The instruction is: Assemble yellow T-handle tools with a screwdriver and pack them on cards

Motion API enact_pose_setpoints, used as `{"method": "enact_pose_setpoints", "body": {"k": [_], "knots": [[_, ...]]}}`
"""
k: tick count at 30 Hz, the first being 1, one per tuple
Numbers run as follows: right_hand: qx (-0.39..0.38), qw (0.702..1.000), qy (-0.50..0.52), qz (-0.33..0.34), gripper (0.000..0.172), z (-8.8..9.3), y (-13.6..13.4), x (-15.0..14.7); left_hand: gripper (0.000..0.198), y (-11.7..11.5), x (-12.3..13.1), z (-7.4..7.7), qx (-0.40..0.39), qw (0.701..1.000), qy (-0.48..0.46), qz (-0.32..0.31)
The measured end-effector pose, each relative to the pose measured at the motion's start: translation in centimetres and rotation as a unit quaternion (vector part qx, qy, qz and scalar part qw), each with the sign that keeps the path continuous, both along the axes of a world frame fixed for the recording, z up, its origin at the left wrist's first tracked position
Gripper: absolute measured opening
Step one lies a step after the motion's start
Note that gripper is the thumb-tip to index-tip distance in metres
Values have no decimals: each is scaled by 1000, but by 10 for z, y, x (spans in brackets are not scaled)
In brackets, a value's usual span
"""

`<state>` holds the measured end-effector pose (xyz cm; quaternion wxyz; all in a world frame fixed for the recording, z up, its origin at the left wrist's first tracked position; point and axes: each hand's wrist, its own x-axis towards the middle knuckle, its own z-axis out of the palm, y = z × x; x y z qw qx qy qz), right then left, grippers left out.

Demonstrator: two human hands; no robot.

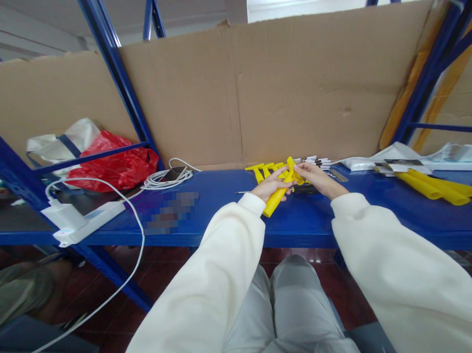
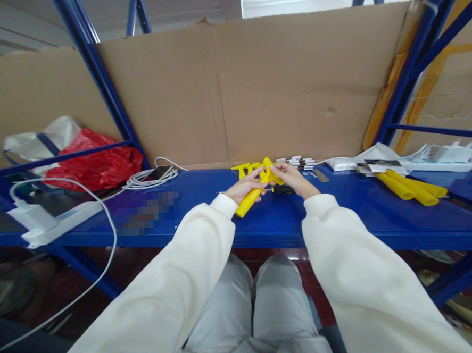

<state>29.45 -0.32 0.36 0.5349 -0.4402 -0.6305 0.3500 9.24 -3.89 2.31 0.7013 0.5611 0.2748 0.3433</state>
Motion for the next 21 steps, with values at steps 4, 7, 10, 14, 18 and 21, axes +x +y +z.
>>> {"method": "enact_pose_setpoints", "body": {"k": [4, 7, 10, 14, 18, 21], "knots": [[26, 996, -55, -70, 56, 1, 1, 2, 93, 0, 1, 1, -16, 999, -30, 21], [60, 969, -177, -163, 45, 4, -2, 10, 94, -4, 2, 3, -22, 996, -59, 68], [44, 917, -326, -225, 36, 10, -7, 22, 94, -6, 3, 6, -29, 989, -81, 123], [-6, 879, -422, -223, 34, 15, -13, 38, 92, -5, 4, 7, -44, 977, -94, 188], [-72, 879, -457, -114, 42, 17, -18, 50, 90, -2, 3, 6, -45, 969, -85, 226], [-106, 871, -477, -53, 51, 16, -18, 55, 88, 0, 2, 5, -46, 966, -69, 246]]}}
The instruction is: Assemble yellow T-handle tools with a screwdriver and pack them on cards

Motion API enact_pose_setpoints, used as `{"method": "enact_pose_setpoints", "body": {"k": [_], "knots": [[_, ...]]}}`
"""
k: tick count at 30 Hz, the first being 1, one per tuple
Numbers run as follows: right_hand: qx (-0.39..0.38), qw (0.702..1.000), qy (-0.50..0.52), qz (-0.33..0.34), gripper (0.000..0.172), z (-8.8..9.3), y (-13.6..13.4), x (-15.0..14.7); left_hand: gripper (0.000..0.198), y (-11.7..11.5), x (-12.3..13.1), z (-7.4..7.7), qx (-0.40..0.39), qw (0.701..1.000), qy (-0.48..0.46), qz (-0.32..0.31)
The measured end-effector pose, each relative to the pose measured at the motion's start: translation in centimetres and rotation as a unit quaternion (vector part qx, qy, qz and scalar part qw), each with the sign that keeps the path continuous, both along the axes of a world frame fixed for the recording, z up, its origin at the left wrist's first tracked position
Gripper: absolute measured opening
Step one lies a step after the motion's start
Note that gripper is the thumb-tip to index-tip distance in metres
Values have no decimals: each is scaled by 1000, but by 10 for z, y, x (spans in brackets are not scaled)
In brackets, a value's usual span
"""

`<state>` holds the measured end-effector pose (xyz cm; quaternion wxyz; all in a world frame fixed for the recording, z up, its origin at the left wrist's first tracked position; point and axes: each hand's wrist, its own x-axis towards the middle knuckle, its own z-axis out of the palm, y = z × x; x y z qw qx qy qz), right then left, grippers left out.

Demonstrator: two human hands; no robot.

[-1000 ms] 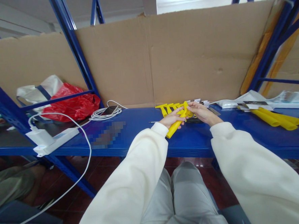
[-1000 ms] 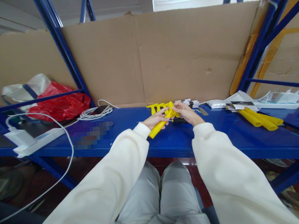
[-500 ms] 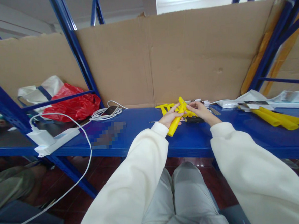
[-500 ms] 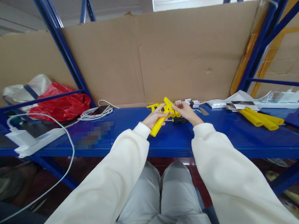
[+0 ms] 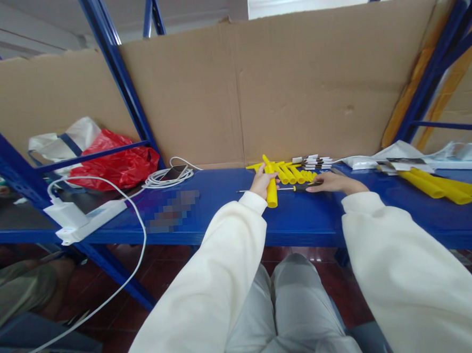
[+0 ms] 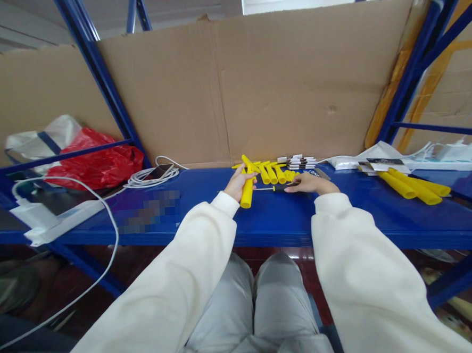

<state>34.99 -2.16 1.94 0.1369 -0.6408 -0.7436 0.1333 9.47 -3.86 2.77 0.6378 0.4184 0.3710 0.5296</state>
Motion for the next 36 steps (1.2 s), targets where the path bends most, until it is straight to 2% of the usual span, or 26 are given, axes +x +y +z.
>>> {"method": "enact_pose_setpoints", "body": {"k": [5, 11, 15, 17, 21, 26, 29, 31, 33, 36], "knots": [[-5, 1000, -21, 16, 67, -2, 3, 4, 83, -2, 1, 1, -5, 1000, 9, 17], [16, 1000, 12, 15, 50, 0, -2, 0, 81, -7, 2, 4, -6, 999, 15, 29], [68, 993, 98, -8, 47, 4, -9, -6, 83, -3, 1, 2, -6, 1000, 8, 29], [65, 984, 164, -13, 49, 6, -11, -8, 84, -1, 1, 0, -7, 1000, 6, 28], [72, 939, 335, -15, 56, 6, -12, -12, 83, 1, 1, -1, -7, 1000, 8, 29], [138, 834, 532, -47, 57, 7, -7, -13, 80, 0, 1, 0, -6, 1000, 11, 28], [167, 789, 582, -103, 55, 10, -3, -11, 82, 1, 1, -1, -4, 1000, 16, 26], [198, 780, 573, -158, 52, 10, -2, -9, 86, 3, 0, -3, -5, 999, 21, 28], [224, 787, 538, -206, 50, 9, -2, -5, 89, 5, 0, -4, -5, 999, 25, 28], [221, 802, 499, -245, 55, 8, -2, 1, 89, 6, 1, -6, -7, 999, 28, 29]]}}
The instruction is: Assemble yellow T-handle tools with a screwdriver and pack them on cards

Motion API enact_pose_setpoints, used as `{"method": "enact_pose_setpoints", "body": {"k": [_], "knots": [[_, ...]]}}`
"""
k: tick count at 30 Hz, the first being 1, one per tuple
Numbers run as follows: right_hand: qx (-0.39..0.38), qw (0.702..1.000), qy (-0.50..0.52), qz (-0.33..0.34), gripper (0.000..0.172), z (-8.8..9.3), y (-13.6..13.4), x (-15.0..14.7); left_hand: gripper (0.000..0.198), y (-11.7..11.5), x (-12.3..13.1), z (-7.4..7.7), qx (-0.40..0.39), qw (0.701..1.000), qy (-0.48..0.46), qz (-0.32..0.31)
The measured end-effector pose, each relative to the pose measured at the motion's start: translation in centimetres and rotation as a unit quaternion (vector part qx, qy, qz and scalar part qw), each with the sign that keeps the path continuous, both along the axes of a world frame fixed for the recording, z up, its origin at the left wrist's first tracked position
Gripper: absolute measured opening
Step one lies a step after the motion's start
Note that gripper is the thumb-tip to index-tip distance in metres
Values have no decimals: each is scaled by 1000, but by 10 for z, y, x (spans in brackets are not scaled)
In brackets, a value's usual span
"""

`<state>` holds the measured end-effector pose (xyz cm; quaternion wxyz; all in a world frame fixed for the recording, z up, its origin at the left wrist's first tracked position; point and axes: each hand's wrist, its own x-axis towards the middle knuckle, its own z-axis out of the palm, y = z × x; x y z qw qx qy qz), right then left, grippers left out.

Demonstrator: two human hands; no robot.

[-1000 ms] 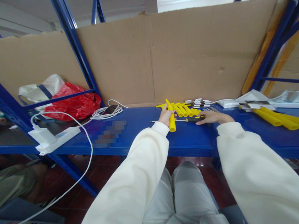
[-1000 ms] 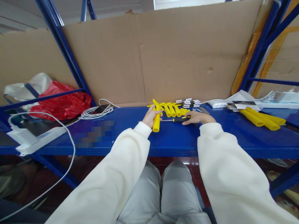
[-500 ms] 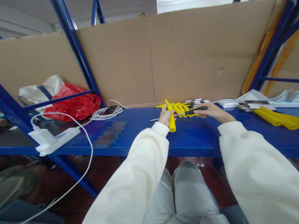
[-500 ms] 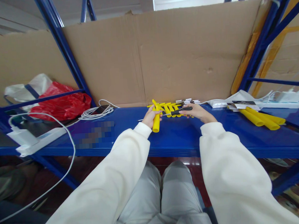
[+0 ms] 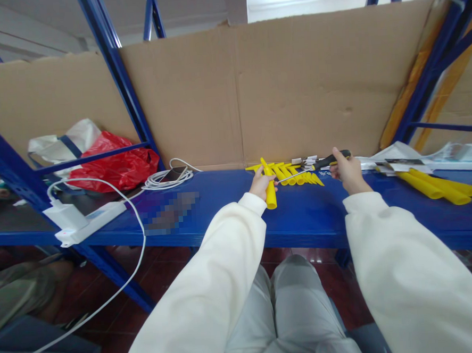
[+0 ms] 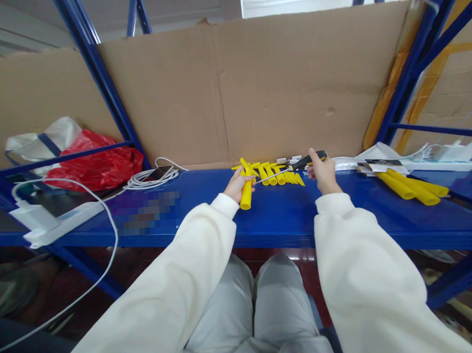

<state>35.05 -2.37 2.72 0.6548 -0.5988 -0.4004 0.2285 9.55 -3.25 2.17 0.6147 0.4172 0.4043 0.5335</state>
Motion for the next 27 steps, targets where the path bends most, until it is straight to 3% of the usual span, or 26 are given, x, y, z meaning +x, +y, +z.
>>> {"method": "enact_pose_setpoints", "body": {"k": [5, 9, 12, 18, 22, 27], "knots": [[-6, 997, 55, -49, 59, 3, 0, 5, 87, -1, 1, 0, -8, 1000, 5, 3], [9, 981, 153, -117, 36, 12, -8, 1, 87, 0, 1, -1, -10, 1000, 14, 1], [21, 970, 207, -128, 21, 20, -18, -6, 88, 2, 1, -2, -22, 999, 24, -2], [90, 942, 251, -203, 11, 21, -24, -6, 87, 4, 1, -4, -31, 998, 45, -14], [103, 950, 185, -230, 20, 11, -13, 11, 90, 4, 1, -4, -29, 998, 47, -24], [63, 982, 50, -172, 48, 3, -4, 25, 95, 1, 1, -3, -29, 998, 46, -33]]}}
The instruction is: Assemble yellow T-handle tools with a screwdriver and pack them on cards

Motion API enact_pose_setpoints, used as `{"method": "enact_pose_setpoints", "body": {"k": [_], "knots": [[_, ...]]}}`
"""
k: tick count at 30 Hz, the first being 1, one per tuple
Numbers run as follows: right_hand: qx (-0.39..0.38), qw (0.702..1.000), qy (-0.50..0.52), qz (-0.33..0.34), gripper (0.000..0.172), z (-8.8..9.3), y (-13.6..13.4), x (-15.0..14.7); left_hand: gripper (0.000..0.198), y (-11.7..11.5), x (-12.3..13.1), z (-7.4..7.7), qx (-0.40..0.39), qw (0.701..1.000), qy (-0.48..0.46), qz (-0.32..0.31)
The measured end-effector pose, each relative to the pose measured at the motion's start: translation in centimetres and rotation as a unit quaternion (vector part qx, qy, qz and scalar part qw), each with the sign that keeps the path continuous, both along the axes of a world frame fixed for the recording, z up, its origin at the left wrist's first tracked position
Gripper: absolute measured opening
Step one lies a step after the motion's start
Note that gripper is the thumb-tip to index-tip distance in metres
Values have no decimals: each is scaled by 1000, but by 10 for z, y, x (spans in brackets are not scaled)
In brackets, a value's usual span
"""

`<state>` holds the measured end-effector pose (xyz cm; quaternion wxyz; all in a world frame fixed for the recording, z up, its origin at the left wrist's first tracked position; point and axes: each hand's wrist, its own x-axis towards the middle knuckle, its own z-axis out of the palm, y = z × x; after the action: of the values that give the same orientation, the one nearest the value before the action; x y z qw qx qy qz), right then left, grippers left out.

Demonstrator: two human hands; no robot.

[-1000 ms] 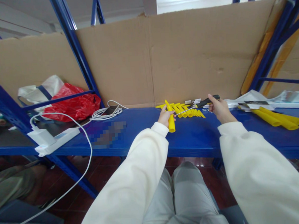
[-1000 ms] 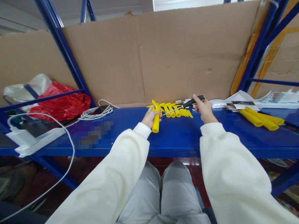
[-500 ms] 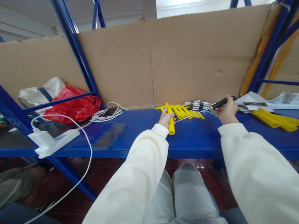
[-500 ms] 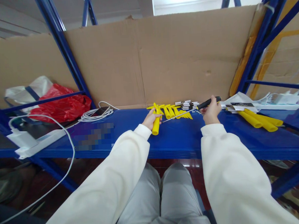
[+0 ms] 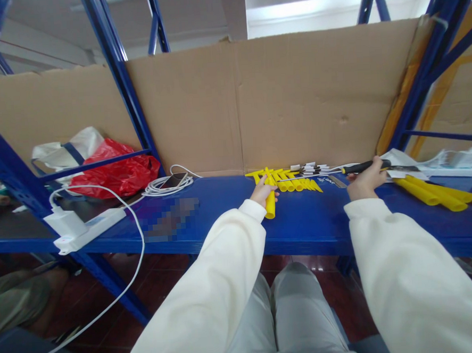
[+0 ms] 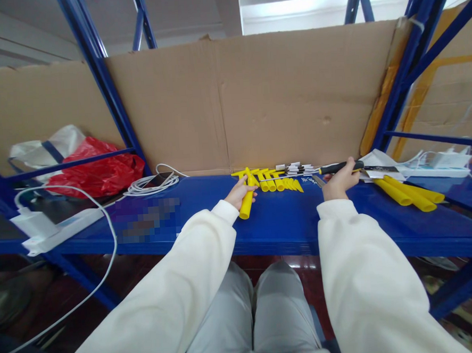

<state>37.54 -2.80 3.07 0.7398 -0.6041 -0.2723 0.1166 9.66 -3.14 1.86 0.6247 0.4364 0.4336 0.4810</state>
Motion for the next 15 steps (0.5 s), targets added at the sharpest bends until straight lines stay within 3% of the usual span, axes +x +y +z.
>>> {"method": "enact_pose_setpoints", "body": {"k": [3, 7, 15], "knots": [[31, 993, 112, 0, 33, 3, -3, -6, 95, -3, 0, 1, 4, 1000, 6, -4], [72, 961, 266, 11, 15, 7, -8, -16, 96, -4, 0, 1, 9, 1000, 19, -10], [74, 956, 284, 20, 11, 9, -11, -22, 98, -3, 0, 0, 5, 999, 26, -18]]}}
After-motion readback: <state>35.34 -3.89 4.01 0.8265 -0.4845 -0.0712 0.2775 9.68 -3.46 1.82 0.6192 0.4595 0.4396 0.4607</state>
